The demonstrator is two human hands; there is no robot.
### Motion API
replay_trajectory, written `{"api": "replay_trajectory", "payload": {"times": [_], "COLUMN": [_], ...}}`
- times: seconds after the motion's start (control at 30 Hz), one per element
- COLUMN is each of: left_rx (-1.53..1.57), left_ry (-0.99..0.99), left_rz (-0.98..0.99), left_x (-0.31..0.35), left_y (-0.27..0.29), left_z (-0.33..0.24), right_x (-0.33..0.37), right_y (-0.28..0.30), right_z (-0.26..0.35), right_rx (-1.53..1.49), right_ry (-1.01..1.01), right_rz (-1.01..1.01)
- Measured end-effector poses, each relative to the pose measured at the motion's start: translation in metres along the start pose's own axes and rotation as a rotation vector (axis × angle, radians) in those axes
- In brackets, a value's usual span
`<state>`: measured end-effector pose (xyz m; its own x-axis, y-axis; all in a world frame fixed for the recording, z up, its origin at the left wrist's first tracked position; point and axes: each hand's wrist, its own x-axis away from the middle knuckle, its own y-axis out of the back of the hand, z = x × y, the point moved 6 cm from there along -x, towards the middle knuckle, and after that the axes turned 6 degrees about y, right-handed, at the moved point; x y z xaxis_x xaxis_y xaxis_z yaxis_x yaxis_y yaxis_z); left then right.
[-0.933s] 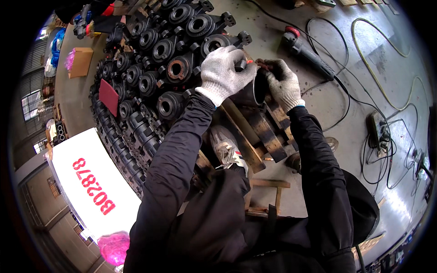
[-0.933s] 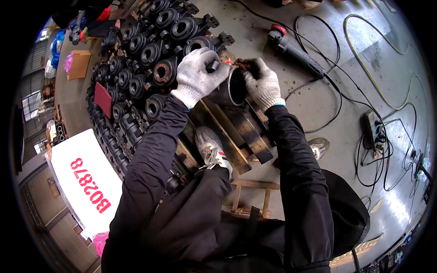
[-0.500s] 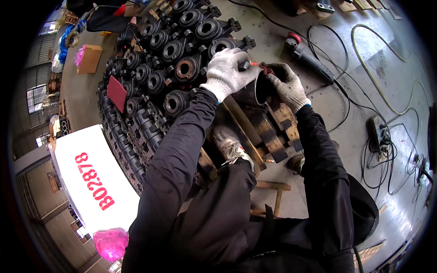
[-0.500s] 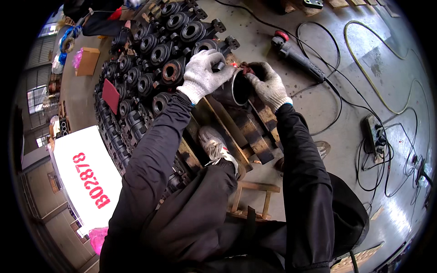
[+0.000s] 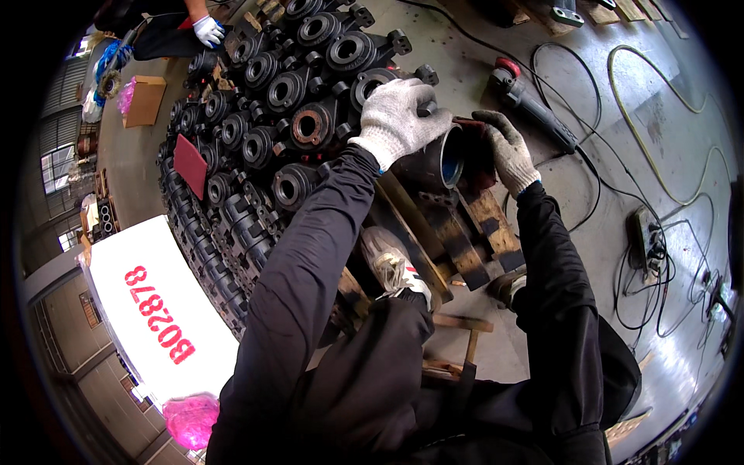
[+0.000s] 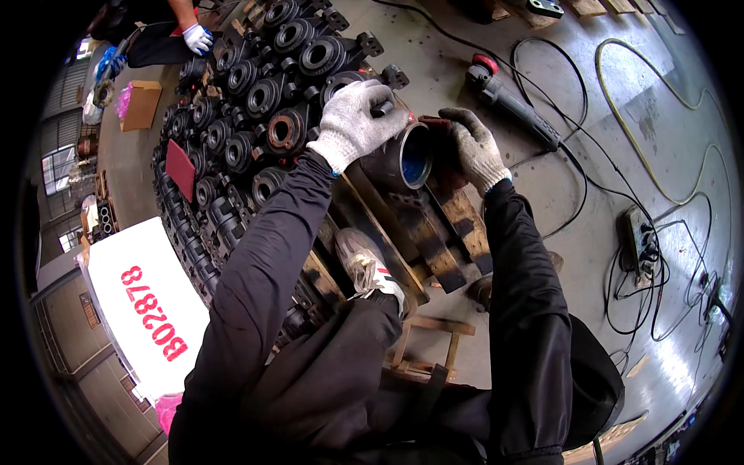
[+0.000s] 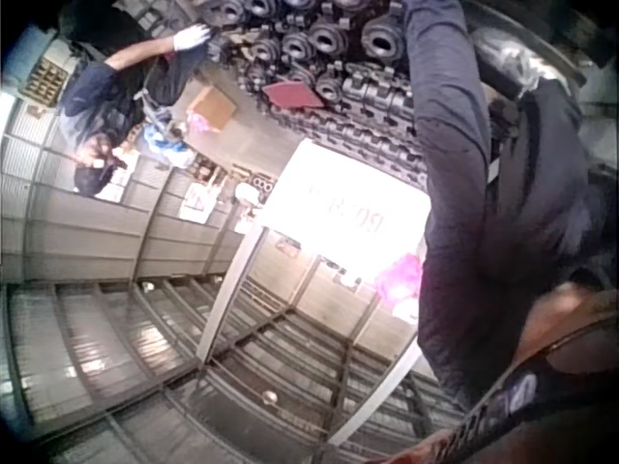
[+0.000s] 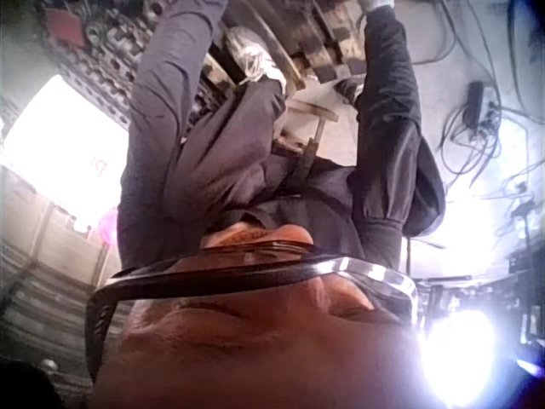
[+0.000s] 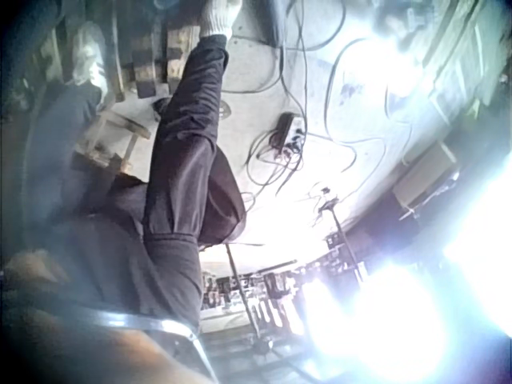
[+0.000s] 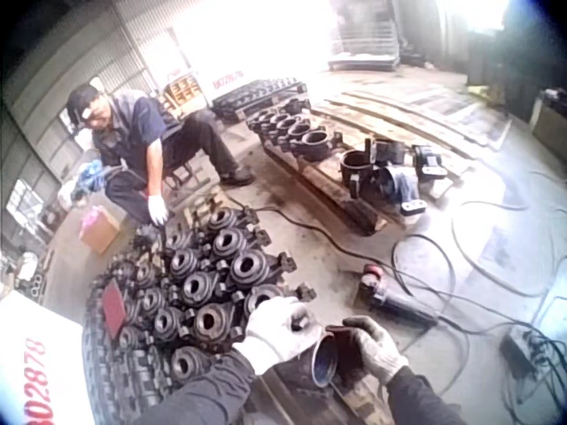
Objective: The person sits on the floor and scrubs the exterior of a black metal part with a red abrasive pad. They rotate the part to clean different sides and then place it on a wooden pallet with other similar parts.
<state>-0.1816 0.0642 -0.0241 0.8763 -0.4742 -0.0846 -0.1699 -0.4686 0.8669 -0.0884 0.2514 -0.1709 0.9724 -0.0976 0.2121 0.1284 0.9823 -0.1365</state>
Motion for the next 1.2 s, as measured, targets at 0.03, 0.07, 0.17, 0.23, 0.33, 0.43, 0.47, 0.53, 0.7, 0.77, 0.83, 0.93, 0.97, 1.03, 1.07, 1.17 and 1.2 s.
{"api": "replay_trajectory", "payload": {"times": [0.03,0.07,0.17,0.23,0.33,0.43,0.47,0.53,0.7,0.77,0.83,0.93,0.97,1.03,1.07,1.17,1.2], "left_rx": [-0.01,-0.02,-0.029,-0.022,-0.018,0.002,0.011,0.019,0.062,0.081,0.067,0.082,0.08,0.07,0.06,0.046,0.043], "left_ry": [0.016,0.032,0.002,0.006,0.007,0.008,0.008,0.023,0.022,0.003,-0.077,-0.109,-0.11,-0.113,-0.114,-0.096,-0.086], "left_rz": [0.012,0.025,0.034,0.03,0.032,0.026,0.023,0.031,0.034,0.02,-0.021,-0.029,-0.027,-0.035,-0.044,-0.039,-0.033], "left_x": [-0.002,-0.003,-0.003,-0.003,-0.005,-0.004,-0.004,-0.003,-0.001,-0.001,0.001,0.003,0.003,0.002,0.002,0.003,0.003], "left_y": [-0.002,-0.004,-0.003,-0.005,-0.007,-0.005,-0.004,-0.003,-0.002,-0.003,0.001,0.003,0.002,0.001,0.001,0.001,0.002], "left_z": [0.002,0.004,0.005,0.003,0.002,0.005,0.006,0.01,0.011,0.008,0.004,0.002,0.0,-0.003,-0.004,-0.007,-0.007], "right_x": [0.0,0.002,0.005,0.006,0.007,0.01,0.011,0.014,0.007,0.002,0.002,0.008,0.009,0.01,0.011,0.021,0.018], "right_y": [0.0,0.001,-0.002,-0.003,-0.007,-0.012,-0.016,-0.022,-0.024,-0.021,-0.017,-0.016,-0.016,-0.015,-0.015,-0.014,-0.012], "right_z": [-0.002,-0.004,-0.005,-0.003,-0.001,0.003,0.01,0.023,0.018,0.005,-0.001,0.015,0.012,0.016,0.018,0.027,0.027], "right_rx": [-0.001,-0.019,-0.065,-0.074,-0.049,-0.233,-0.155,0.004,0.28,0.158,-0.07,0.025,0.023,0.06,0.077,0.15,0.217], "right_ry": [-0.021,-0.03,-0.046,-0.036,-0.032,-0.104,-0.058,0.031,0.118,0.042,-0.056,-0.133,-0.105,-0.072,-0.056,-0.031,0.066], "right_rz": [-0.017,-0.035,-0.07,-0.073,-0.034,-0.027,-0.005,0.035,0.068,0.065,0.064,0.133,0.146,0.133,0.128,0.124,0.085]}}
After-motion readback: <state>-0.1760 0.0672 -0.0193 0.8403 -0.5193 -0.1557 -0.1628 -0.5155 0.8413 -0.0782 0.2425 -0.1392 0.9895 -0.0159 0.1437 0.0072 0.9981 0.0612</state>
